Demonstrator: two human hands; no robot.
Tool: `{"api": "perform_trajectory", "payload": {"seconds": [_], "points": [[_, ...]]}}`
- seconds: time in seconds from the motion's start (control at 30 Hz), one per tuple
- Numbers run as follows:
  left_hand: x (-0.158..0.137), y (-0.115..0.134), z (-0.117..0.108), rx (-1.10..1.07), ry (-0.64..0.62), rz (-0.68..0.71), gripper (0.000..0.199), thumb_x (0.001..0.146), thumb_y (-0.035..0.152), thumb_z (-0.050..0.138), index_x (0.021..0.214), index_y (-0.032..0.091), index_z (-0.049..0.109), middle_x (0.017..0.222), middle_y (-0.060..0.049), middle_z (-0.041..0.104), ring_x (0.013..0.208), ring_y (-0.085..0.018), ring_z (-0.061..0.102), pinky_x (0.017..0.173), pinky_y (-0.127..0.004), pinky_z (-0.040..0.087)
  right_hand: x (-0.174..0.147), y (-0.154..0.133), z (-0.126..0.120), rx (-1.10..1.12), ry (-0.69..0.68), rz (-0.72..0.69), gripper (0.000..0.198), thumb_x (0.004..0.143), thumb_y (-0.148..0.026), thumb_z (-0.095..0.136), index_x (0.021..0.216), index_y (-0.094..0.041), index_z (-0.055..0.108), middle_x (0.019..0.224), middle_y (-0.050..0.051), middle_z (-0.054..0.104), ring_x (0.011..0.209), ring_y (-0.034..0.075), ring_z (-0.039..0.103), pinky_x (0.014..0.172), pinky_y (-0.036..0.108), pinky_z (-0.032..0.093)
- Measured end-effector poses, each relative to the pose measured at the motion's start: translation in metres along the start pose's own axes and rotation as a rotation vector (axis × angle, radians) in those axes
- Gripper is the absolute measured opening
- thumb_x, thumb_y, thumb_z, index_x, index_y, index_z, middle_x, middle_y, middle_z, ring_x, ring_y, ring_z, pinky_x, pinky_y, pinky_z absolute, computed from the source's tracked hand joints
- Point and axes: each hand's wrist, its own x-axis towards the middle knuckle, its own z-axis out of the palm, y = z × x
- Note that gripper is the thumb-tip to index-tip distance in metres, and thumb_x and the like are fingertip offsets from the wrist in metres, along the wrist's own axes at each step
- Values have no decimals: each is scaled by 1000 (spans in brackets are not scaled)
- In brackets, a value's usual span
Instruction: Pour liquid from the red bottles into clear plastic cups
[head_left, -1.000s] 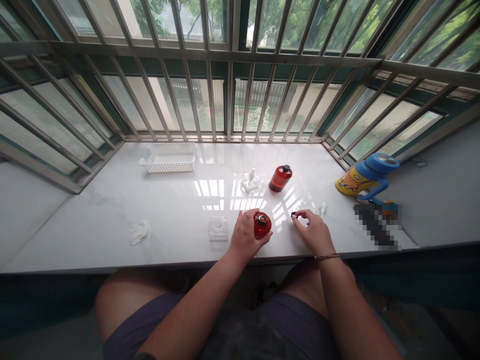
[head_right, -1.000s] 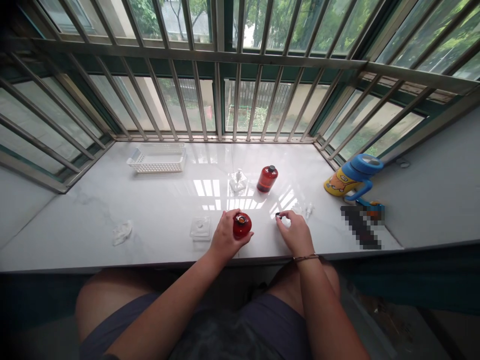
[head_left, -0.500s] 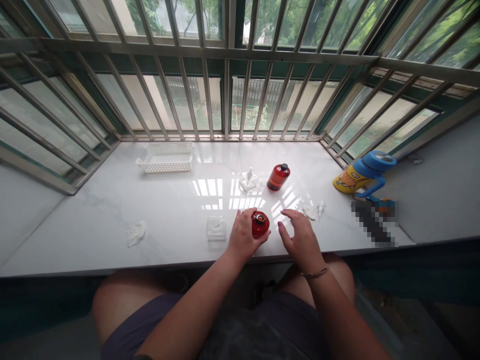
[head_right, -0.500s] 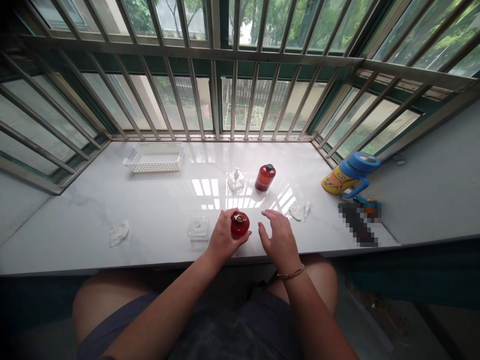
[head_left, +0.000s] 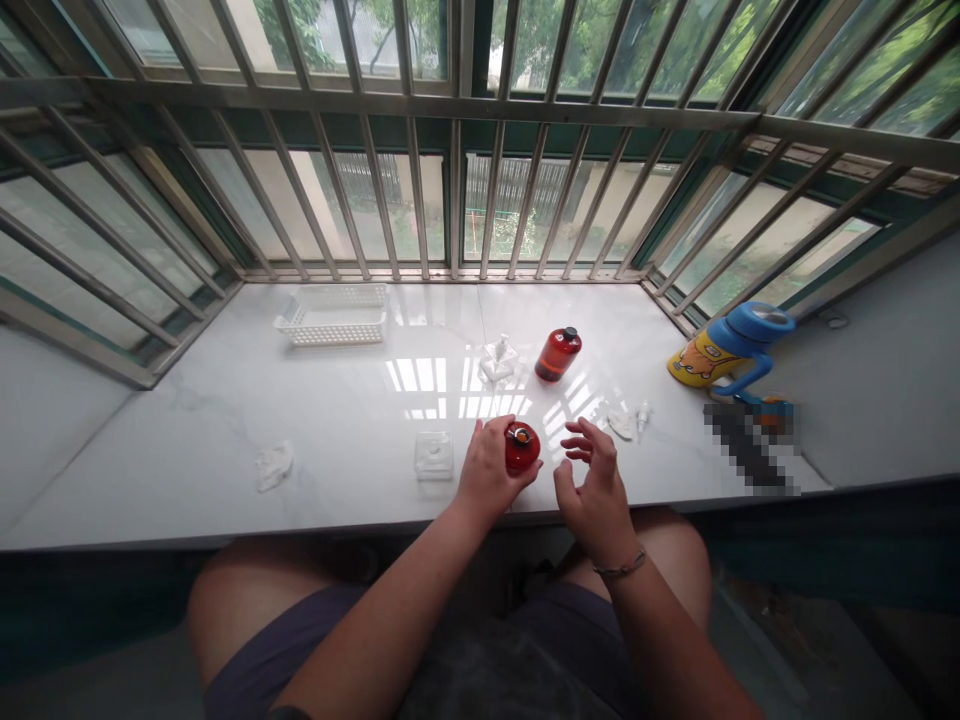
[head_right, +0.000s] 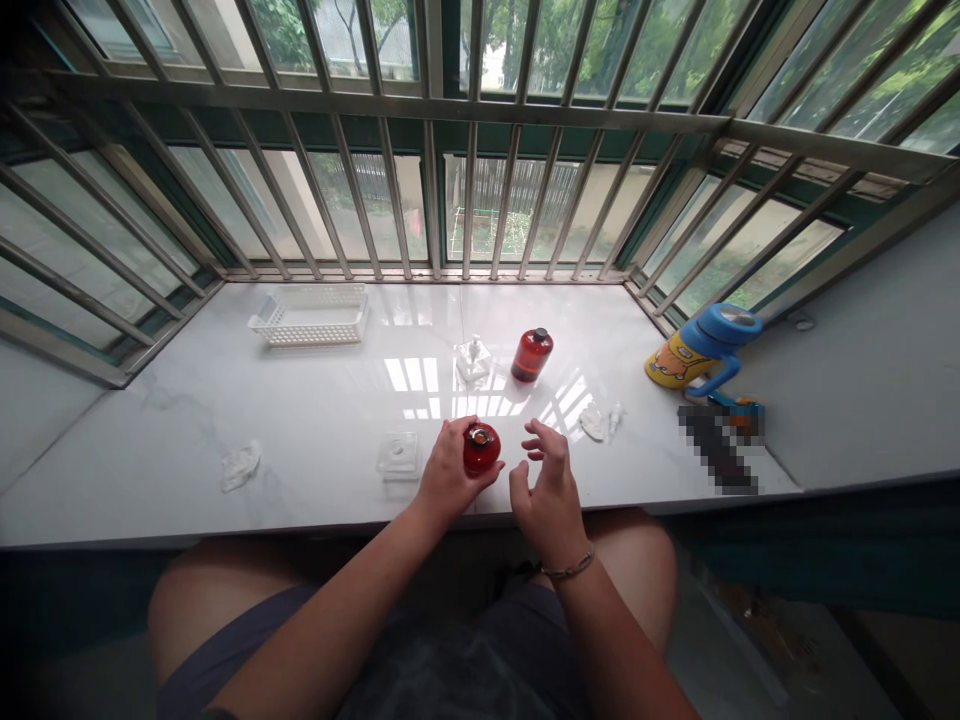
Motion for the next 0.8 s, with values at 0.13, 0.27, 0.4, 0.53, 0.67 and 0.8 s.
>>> {"api": "perform_trajectory", "payload": {"seconds": [0.13,0.27,0.4,0.53,0.67,0.8], "points": [[0,-1,0,1,4,-6,82,81,32,92,146,28,43,138,-9,68,130,-32,68,131,-68,34,2,-4,0,-58,-187,-16,57,95,-7,48,147,-30,52,144,11,54,129,27,61,108,51,56],[0,-2,1,4,10,4,82,81,32,92,147,28,43,138,-10,68,130,-32,68,130,-66,38,-1,-8,4,-7,-47,19,62,98,-13,51,156,-28,36,146,14,53,114,24,66,94,46,62],[0,-2,2,-9,13,2,82,81,32,92,147,27,43,139,-10,68,132,-32,67,131,-68,35,-4,-7,8,26,-65,41,57,100,-20,55,153,-28,38,145,14,56,112,25,66,92,47,63],[-1,1,-2,-67,-1,-25,79,82,31,91,146,27,45,139,-11,68,133,-33,67,125,-64,45,-7,-4,10,57,-98,60,51,102,-25,58,151,-29,43,142,14,58,111,26,66,90,48,63],[-7,13,-18,-128,-58,55,73,85,31,88,146,28,48,140,-11,67,132,-31,68,112,-50,59,-12,-6,5,106,-78,27,50,103,-23,58,151,-31,46,142,12,58,112,26,67,92,49,63],[-14,34,-41,-149,-52,92,74,87,31,87,150,28,47,143,-11,66,133,-29,67,111,-47,60,-17,-16,-5,155,-52,-46,49,104,-19,57,151,-31,48,140,12,59,110,25,68,94,49,62]]}}
